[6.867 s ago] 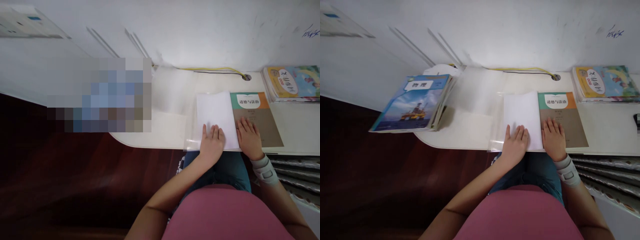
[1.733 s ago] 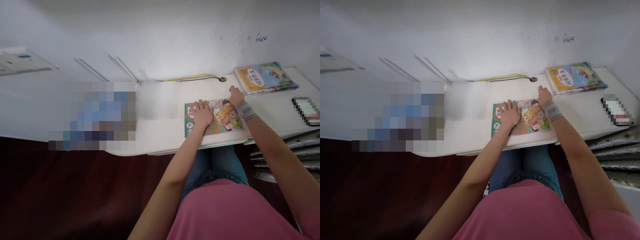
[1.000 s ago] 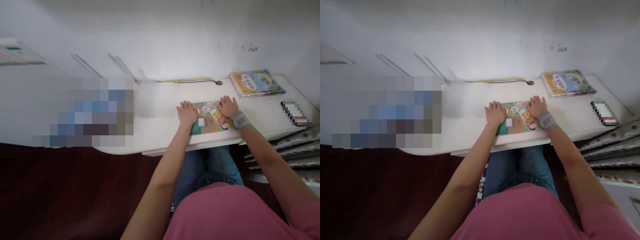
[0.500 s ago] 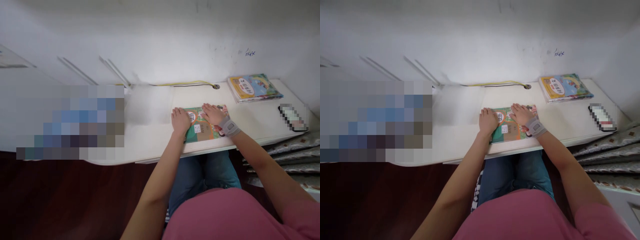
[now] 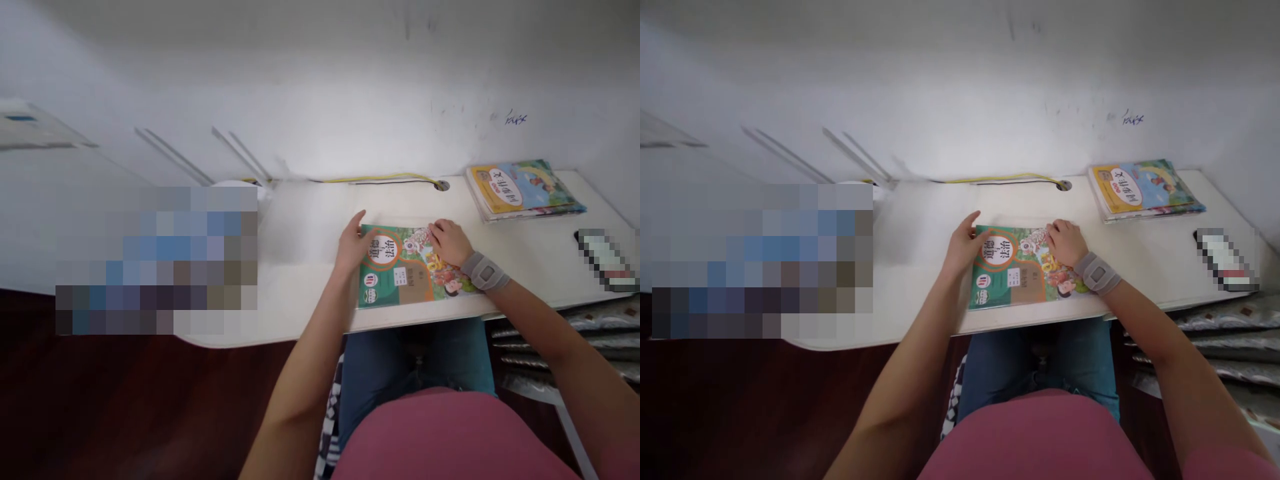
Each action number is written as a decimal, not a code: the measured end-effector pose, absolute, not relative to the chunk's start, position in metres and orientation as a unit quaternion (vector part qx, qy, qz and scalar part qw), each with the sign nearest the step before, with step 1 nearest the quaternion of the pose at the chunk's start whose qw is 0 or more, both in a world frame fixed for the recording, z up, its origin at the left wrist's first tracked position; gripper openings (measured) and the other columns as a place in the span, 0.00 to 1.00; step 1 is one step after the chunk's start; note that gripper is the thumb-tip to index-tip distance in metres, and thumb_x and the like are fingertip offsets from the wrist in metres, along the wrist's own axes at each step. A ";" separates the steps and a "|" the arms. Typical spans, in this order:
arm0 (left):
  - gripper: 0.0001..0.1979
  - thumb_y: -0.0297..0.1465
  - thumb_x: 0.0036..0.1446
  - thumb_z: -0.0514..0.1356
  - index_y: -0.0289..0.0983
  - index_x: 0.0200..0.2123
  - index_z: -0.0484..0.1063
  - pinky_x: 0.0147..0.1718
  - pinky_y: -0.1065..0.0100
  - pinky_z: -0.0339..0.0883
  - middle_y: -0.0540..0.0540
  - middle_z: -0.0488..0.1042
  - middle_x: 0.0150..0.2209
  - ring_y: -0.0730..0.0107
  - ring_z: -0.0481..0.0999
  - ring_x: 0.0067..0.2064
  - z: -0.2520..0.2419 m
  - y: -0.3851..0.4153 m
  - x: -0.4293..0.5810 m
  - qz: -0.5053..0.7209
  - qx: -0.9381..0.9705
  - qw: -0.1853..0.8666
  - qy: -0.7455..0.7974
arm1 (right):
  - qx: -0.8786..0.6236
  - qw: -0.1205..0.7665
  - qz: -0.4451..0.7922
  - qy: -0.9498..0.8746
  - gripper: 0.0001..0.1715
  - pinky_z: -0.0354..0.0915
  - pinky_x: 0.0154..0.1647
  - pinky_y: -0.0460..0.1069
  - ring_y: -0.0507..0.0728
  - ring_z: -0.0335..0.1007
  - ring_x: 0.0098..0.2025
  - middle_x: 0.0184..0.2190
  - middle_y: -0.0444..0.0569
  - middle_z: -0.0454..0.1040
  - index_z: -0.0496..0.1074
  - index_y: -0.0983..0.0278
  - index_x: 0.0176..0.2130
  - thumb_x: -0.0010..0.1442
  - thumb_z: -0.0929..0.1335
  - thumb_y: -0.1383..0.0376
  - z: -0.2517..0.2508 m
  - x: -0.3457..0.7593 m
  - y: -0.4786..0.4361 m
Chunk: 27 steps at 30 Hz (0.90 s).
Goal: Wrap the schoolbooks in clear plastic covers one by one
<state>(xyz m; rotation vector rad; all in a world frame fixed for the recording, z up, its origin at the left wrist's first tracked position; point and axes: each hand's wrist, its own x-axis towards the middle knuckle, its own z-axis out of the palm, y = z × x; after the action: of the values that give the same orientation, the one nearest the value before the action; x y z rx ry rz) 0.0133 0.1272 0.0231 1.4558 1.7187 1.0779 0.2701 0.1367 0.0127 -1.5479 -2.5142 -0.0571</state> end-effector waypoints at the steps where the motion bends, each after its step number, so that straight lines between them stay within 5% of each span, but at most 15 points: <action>1: 0.32 0.34 0.48 0.61 0.36 0.58 0.65 0.39 0.65 0.71 0.46 0.78 0.39 0.67 0.76 0.36 0.025 0.133 0.008 0.405 0.559 0.373 0.620 | -0.518 0.097 -0.019 -0.849 0.23 0.56 0.49 0.54 0.63 0.63 0.49 0.48 0.60 0.70 0.68 0.67 0.53 0.66 0.56 0.60 0.013 0.270 0.137; 8: 0.26 0.31 0.35 0.69 0.34 0.42 0.73 0.33 0.65 0.71 0.46 0.78 0.32 0.69 0.75 0.30 0.030 0.152 -0.011 0.368 0.490 0.595 0.521 | -0.512 0.138 -0.019 -0.848 0.21 0.54 0.50 0.54 0.62 0.62 0.49 0.46 0.57 0.71 0.70 0.67 0.50 0.66 0.58 0.58 0.009 0.274 0.138; 13: 0.21 0.34 0.31 0.71 0.33 0.32 0.74 0.29 0.69 0.67 0.49 0.76 0.26 0.72 0.73 0.27 0.031 0.146 -0.013 0.384 0.475 0.578 0.540 | -0.529 0.197 0.005 -0.825 0.18 0.55 0.51 0.55 0.61 0.65 0.47 0.42 0.55 0.73 0.72 0.65 0.46 0.63 0.61 0.59 0.015 0.289 0.143; 18: 0.16 0.36 0.33 0.70 0.35 0.27 0.75 0.25 0.71 0.62 0.51 0.74 0.22 0.75 0.69 0.24 0.038 0.143 -0.020 0.383 0.494 0.517 0.585 | -0.509 0.232 0.151 -0.815 0.15 0.60 0.39 0.51 0.57 0.67 0.35 0.31 0.50 0.73 0.72 0.63 0.32 0.61 0.61 0.59 0.035 0.320 0.150; 27: 0.14 0.39 0.39 0.67 0.35 0.24 0.72 0.26 0.70 0.62 0.50 0.73 0.22 0.74 0.68 0.24 0.044 0.138 -0.024 0.377 0.493 0.525 0.582 | -0.568 0.293 0.284 -0.715 0.28 0.49 0.23 0.47 0.49 0.51 0.20 0.15 0.39 0.53 0.56 0.60 0.16 0.57 0.61 0.46 0.051 0.326 0.149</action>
<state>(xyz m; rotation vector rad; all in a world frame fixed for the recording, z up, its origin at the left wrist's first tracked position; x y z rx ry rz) -0.0242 0.1383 0.0441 1.1802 1.3936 0.9023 0.3261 0.1491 0.0513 -1.5117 -1.9043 0.7570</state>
